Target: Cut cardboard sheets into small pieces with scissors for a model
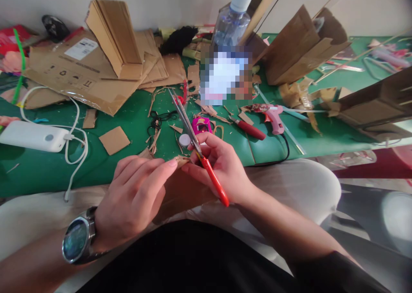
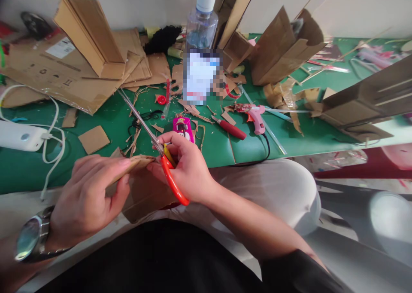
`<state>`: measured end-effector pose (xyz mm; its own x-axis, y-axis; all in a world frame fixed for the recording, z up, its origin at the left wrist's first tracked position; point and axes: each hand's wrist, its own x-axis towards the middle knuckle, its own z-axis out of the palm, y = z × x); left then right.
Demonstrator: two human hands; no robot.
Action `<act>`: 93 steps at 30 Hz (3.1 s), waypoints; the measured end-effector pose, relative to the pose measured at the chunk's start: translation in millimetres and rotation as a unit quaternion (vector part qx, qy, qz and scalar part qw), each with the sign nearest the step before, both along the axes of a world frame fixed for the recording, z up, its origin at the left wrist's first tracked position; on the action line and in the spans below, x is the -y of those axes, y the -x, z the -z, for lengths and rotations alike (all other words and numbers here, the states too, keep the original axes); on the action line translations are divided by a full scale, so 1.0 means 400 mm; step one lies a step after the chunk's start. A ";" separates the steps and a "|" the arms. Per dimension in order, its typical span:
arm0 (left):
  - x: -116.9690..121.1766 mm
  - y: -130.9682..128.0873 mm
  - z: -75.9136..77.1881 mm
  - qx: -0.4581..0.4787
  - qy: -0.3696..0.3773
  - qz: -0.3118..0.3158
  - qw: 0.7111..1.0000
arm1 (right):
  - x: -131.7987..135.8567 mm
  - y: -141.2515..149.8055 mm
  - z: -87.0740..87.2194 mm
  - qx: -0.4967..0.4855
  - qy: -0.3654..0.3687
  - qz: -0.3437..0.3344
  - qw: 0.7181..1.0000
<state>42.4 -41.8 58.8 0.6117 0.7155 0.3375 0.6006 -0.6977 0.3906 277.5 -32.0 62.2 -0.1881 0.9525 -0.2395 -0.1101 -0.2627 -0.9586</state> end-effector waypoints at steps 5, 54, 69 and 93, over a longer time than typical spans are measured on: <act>-0.021 0.004 -0.019 0.030 0.037 -0.007 0.999 | -0.010 -0.001 0.018 -0.017 0.012 -0.020 1.000; -0.089 0.046 -0.002 0.131 0.353 -0.050 0.925 | -0.004 0.005 0.039 -0.094 0.019 -0.066 0.993; -0.058 0.014 -0.056 0.045 0.183 -0.065 0.980 | 0.012 0.022 0.040 -0.063 0.002 -0.030 0.998; -0.081 0.027 -0.040 0.086 0.204 -0.123 0.967 | -0.009 0.007 0.031 -0.108 0.054 -0.032 0.992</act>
<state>31.8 -9.5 74.8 0.3665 0.9272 0.0775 0.6301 -0.3086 0.7126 274.8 -28.3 49.8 -0.3057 0.9080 -0.2865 -0.2890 -0.3752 -0.8807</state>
